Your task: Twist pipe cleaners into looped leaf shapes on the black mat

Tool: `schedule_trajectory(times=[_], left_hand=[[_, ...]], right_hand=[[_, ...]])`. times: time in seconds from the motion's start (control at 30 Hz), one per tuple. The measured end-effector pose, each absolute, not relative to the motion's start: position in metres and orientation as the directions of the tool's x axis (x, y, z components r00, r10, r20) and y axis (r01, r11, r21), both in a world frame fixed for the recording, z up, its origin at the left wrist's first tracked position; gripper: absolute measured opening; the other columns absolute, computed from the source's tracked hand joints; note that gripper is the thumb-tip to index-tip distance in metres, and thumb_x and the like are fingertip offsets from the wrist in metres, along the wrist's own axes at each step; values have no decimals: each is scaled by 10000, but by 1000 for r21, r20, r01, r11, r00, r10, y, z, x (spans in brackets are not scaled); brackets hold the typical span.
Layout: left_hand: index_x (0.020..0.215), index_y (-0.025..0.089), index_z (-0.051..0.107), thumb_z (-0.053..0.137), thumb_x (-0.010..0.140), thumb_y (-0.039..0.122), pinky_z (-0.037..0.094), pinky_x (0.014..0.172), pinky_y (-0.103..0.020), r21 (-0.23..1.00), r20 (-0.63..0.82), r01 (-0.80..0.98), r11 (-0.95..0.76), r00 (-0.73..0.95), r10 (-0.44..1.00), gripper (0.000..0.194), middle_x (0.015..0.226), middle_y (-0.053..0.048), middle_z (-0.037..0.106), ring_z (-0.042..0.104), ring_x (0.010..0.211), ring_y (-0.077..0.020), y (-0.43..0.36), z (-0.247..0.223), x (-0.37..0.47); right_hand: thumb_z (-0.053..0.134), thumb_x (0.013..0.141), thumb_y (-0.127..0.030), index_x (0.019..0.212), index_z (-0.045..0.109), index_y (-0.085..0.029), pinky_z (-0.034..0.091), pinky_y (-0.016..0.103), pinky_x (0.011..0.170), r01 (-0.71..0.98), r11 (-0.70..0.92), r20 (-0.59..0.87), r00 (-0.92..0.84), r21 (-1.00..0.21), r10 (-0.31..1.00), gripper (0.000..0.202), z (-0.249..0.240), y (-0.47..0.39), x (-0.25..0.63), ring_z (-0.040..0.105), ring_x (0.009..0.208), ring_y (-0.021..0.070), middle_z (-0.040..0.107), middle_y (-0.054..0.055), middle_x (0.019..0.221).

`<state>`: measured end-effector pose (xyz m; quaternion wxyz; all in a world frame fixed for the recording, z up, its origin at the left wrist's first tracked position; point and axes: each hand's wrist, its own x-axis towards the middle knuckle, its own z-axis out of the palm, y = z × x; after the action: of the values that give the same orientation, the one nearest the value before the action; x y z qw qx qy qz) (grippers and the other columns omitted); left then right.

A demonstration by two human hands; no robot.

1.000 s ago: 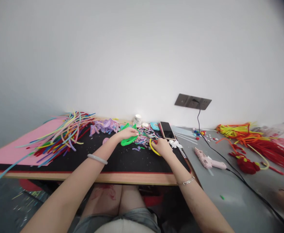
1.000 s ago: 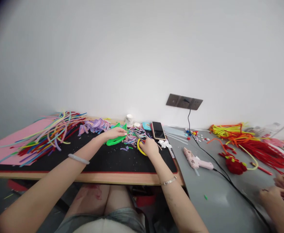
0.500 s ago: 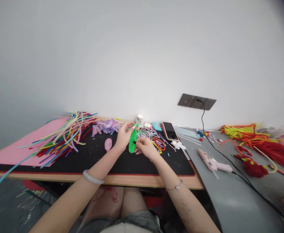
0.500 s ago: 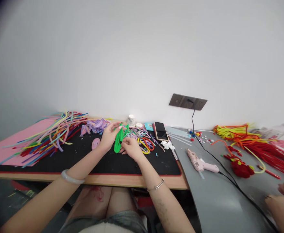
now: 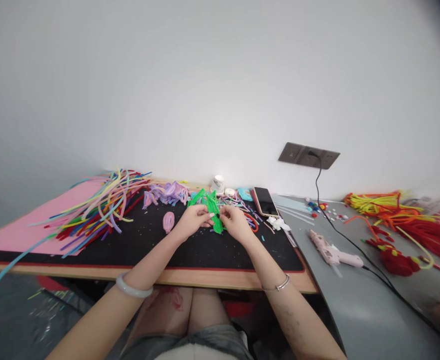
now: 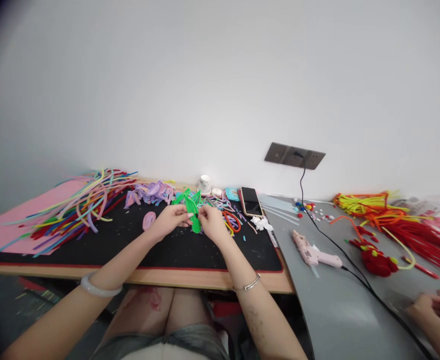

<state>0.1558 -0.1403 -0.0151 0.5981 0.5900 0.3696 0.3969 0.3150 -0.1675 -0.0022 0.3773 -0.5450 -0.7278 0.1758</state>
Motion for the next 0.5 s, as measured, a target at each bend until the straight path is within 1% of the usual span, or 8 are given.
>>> schedule_trajectory(times=[0.13,0.27,0.33,0.37,0.43,0.5], left_hand=[[690,129,545,700,668,314,510,598,-218,999,-2,-28,16,441,898,243,611,-3,637,646,616,-125,-141,-15,154],[848,144,569,703,676,343,526,635,-232,997,-34,-43,63,491,870,294,792,-30,680,677,722,-156,-141,-13,150],[879,154,558,696,687,359,534,633,-247,996,-28,-61,64,462,886,313,799,-34,682,683,721,-168,-138,-13,148],[871,157,553,693,690,362,536,626,-254,996,-20,-74,56,422,906,308,770,-29,679,684,704,-172,-137,-13,148],[833,162,540,694,689,358,541,610,-266,994,0,-107,36,324,946,288,704,-12,665,682,666,-177,-135,-14,148],[816,168,531,694,686,356,545,613,-278,990,12,-136,27,273,962,281,702,-6,662,681,660,-179,-134,-14,148]], right_hand=[[453,691,-88,620,472,-167,321,216,571,692,403,382,-195,-600,903,108,-3,-167,318,448,572,113,498,-18,593],[446,709,-95,606,467,-170,301,216,555,716,415,357,-243,-562,902,129,1,-167,323,427,552,108,475,-28,567],[444,708,-96,609,476,-171,300,218,550,719,422,349,-261,-552,900,129,4,-168,325,431,549,109,476,-29,567],[444,712,-101,615,483,-173,303,219,547,713,421,342,-264,-561,902,126,5,-168,325,437,549,111,482,-28,572],[434,738,-128,638,494,-178,312,218,529,683,386,310,-238,-621,920,127,7,-168,325,446,528,113,488,-28,565],[429,763,-163,640,495,-181,318,217,509,656,324,279,-177,-682,944,141,7,-168,325,441,497,114,477,-30,531]])
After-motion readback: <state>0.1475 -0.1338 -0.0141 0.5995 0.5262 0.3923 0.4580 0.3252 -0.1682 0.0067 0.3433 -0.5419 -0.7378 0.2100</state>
